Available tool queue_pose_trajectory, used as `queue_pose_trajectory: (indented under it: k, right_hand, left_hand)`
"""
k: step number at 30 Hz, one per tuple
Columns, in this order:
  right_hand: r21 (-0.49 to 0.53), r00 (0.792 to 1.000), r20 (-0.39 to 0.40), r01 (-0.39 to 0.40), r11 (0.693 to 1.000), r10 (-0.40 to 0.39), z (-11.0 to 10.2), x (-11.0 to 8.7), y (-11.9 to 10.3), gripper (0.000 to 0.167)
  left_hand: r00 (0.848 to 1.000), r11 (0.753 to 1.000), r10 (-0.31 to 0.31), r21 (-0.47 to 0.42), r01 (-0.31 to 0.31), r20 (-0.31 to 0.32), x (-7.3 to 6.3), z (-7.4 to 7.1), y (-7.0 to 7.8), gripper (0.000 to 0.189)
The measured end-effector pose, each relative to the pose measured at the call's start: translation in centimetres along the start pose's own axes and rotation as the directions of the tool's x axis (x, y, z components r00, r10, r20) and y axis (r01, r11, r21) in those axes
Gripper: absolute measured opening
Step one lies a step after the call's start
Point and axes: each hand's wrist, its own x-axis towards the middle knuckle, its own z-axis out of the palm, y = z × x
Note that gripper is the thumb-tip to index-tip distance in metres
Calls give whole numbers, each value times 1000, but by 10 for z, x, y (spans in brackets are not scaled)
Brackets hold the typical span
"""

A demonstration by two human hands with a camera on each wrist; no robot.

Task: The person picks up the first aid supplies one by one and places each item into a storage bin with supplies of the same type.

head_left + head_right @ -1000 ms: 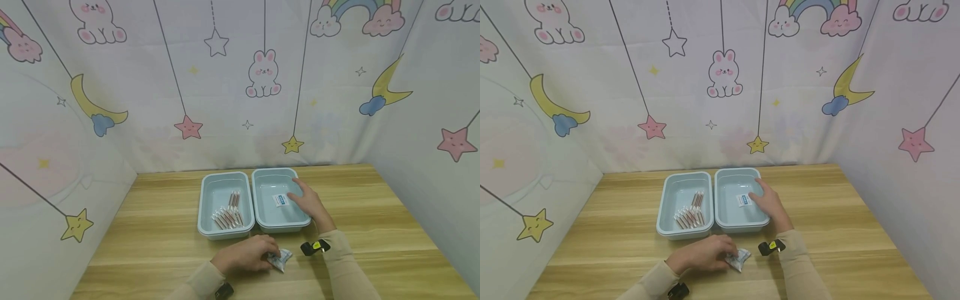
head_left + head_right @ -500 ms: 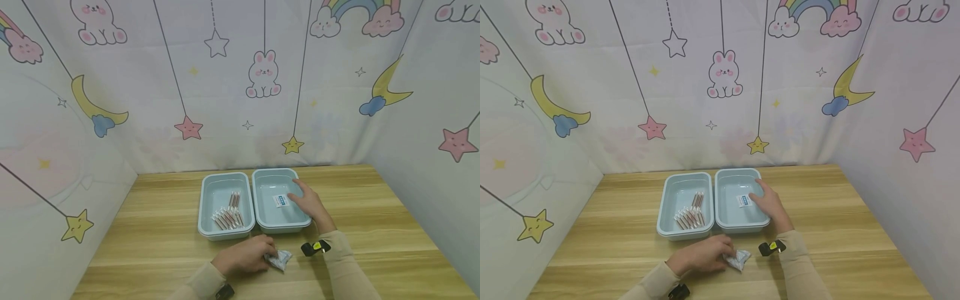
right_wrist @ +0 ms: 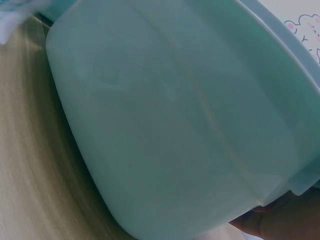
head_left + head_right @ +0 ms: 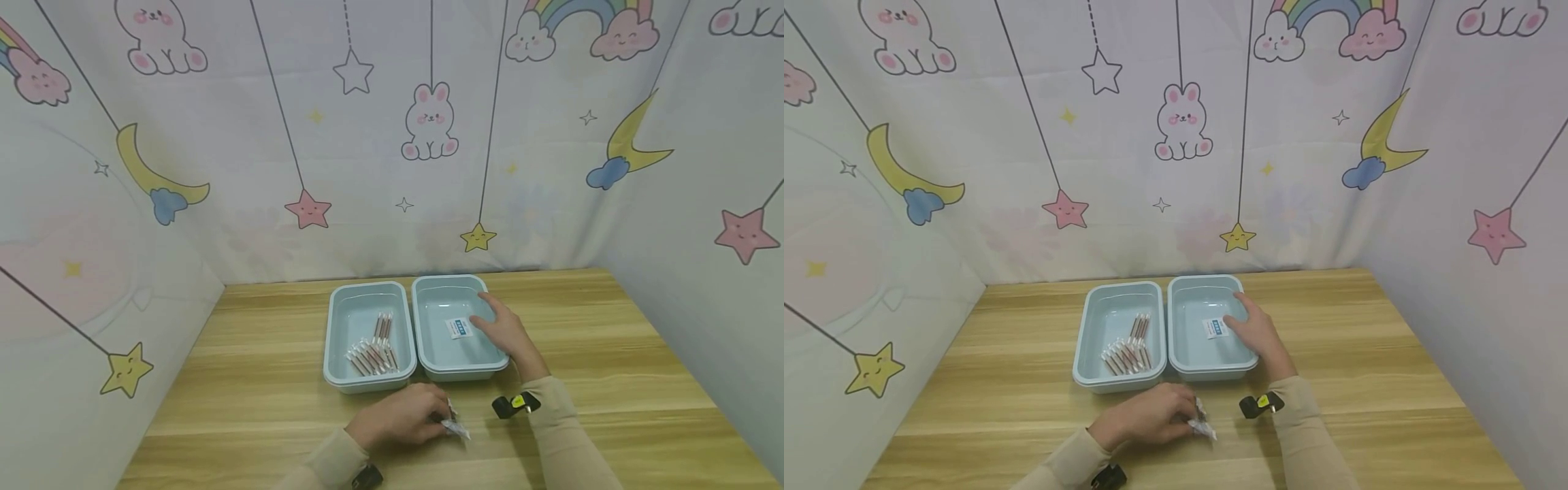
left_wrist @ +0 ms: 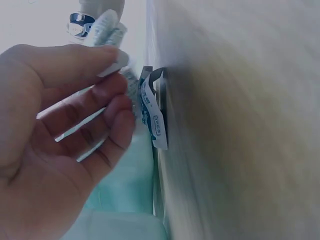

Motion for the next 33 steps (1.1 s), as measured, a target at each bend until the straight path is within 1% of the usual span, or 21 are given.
queue_pose_trajectory:
  k: [3,6,16,19,27,33]
  right_hand:
    - [0,1000,3,0,1000,0,0,0,0,65]
    - [-3,1000,6,-3,1000,3,1,1,0,65]
    - [16,999,13,-36,999,36,1,1,0,64]
    - [16,999,14,-36,999,35,1,0,0,64]
    - [12,999,18,-29,999,29,1,0,0,65]
    - [16,1000,9,-14,1000,14,0,-1,-1,64]
  left_hand:
    - [999,1000,17,-22,-18,-37,-1,0,0,4]
    - [998,999,17,-51,-20,-54,-1,-2,0,4]
    - [998,985,2,-173,-14,-68,-1,-6,0,6]
    - [997,981,-4,-195,-11,-75,-1,-7,0,6]
    - [996,978,-27,-208,9,-86,-2,-11,2,7]
    - [995,970,-58,-239,37,-81,-2,-15,3,5]
